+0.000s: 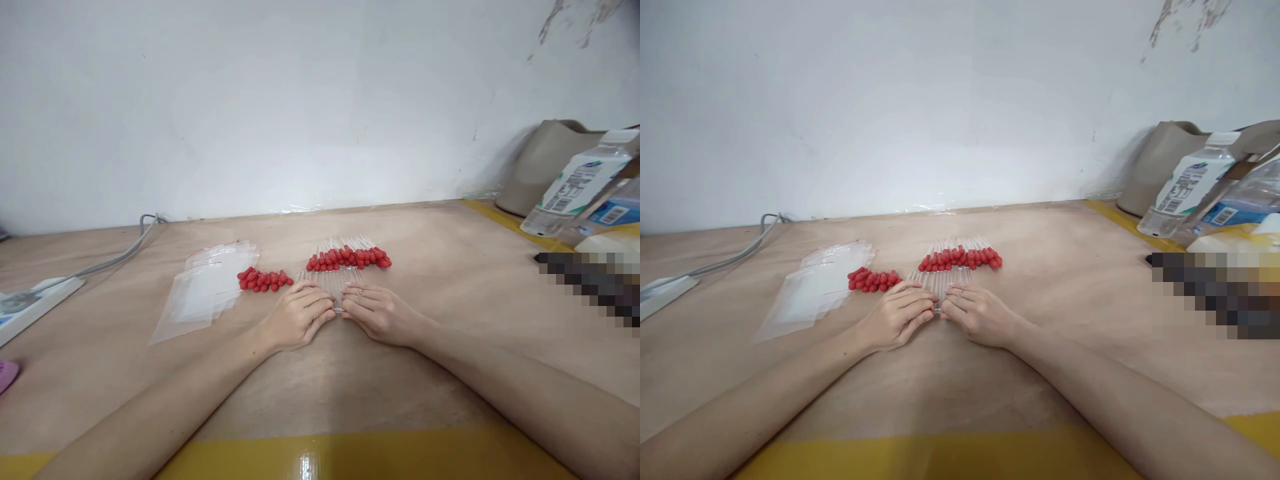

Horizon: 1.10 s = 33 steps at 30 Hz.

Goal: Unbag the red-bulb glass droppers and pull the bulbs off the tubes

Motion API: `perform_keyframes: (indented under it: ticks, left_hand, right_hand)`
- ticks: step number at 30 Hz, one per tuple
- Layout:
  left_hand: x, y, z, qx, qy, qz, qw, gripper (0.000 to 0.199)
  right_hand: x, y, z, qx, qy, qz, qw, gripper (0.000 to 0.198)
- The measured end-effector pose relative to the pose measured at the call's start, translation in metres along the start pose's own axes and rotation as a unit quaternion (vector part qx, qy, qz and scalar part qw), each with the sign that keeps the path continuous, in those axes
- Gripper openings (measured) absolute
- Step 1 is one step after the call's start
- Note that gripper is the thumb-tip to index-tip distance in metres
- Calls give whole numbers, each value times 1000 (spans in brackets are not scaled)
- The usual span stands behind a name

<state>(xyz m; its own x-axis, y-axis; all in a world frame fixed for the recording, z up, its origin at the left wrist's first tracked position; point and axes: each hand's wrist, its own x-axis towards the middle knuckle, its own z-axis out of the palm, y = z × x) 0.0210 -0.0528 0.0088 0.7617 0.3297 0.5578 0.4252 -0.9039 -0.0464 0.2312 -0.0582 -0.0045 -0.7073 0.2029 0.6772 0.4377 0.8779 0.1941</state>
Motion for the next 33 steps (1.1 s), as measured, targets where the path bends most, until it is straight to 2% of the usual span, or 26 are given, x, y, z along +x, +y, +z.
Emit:
perform_keyframes:
  ticks: [9,26,30,33]
  left_hand:
    - [-1,2,-4,-25,-37,-17,999,15]
    - [-2,4,-8,-36,-61,-17,997,19]
    - [-1,4,-6,-33,-42,-15,998,18]
    - [-3,4,-3,-12,9,-10,1000,12]
  right_hand:
    - [1,-1,-2,-7,7,-18,1000,14]
    - [-3,2,-7,-53,10,-72,996,14]
    - [-4,1,-6,-20,5,-36,999,14]
    - [-5,-1,-5,26,-5,13,1000,14]
